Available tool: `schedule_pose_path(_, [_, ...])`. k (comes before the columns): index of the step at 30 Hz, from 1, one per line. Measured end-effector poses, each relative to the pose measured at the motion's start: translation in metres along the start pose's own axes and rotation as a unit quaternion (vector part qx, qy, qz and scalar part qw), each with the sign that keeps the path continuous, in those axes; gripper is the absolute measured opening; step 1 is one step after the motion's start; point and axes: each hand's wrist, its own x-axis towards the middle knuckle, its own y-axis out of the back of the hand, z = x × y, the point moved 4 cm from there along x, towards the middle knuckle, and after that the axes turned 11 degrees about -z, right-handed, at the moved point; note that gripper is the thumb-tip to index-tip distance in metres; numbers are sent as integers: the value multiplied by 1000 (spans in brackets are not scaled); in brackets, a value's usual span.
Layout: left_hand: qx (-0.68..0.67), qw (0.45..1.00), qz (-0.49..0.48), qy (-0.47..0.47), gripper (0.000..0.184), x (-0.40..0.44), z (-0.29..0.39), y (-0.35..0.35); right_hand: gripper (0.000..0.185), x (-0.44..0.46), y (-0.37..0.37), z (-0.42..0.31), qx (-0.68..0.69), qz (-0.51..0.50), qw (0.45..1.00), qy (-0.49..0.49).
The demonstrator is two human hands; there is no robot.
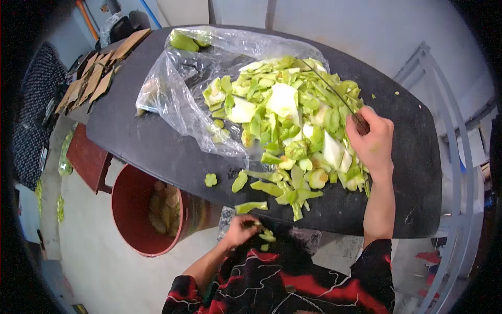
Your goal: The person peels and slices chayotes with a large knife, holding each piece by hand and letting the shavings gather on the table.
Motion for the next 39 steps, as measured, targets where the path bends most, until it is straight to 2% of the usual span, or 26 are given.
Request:
schedule_pose_path(1, [-58,998,11,36,14,-3,-4,8,19,-1,-2,0,-20,-17,1000,-10])
schedule_pose_path(3, [-69,991,93,66,14,-9,-4,30,19,-4,-4,-6,-5,-33,999,-39])
schedule_pose_path(5, [7,986,164,42,12,-21,0,61,19,-11,-9,-9,-6,-31,999,-24])
schedule_pose_path(7, [-3,978,208,-4,11,-30,-9,91,19,-22,-11,-13,-6,-33,999,-24])
schedule_pose_path(10, [2,959,283,25,12,-49,-7,118,21,-45,-16,-6,1,-13,996,-85])
schedule_pose_path(11, [63,962,264,41,23,-55,-13,125,21,-53,-18,-5,1,-14,996,-86])
schedule_pose_path(13, [185,943,278,-9,37,-61,-8,125,22,-69,-16,-6,-18,18,996,-87])
schedule_pose_path(14, [183,943,278,-10,37,-62,-12,124,23,-77,-15,-7,-15,26,994,-102])
schedule_pose_path(16, [280,927,249,20,47,-65,-17,119,23,-93,-11,-10,-27,27,994,-106])
schedule_pose_path(19, [251,936,243,47,46,-69,-23,103,24,-116,-7,-19,-38,36,992,-115])
schedule_pose_path(20, [316,923,218,19,47,-69,-26,96,25,-124,-5,-22,-37,44,992,-114])
schedule_pose_path(25, [327,944,48,-22,48,-62,-17,37,27,-153,-3,-32,-13,38,988,-149])
schedule_pose_path(27, [378,924,14,-52,48,-58,-16,19,28,-165,-2,-36,-5,43,985,-168])
schedule_pose_path(29, [448,889,-63,-75,48,-53,-11,-2,28,-177,-1,-38,-18,51,981,-186])
schedule_pose_path(30, [482,869,-71,-81,40,-49,-12,-8,28,-181,-3,-40,-21,53,981,-185])
schedule_pose_path(31, [482,869,-70,-84,40,-42,-16,-11,28,-184,-4,-41,0,68,979,-191])
schedule_pose_path(33, [531,839,-117,-21,42,-30,-30,-16,29,-195,-7,-43,20,83,976,-200])
schedule_pose_path(34, [549,826,-128,-30,37,-29,-27,-16,29,-198,-7,-42,22,77,974,-210])
schedule_pose_path(38, [524,836,-145,-67,38,-19,-46,-12,28,-217,-7,-38,22,80,970,-228])
schedule_pose_path(39, [436,887,-133,-70,35,-12,-47,-3,28,-220,-6,-38,21,82,969,-231])
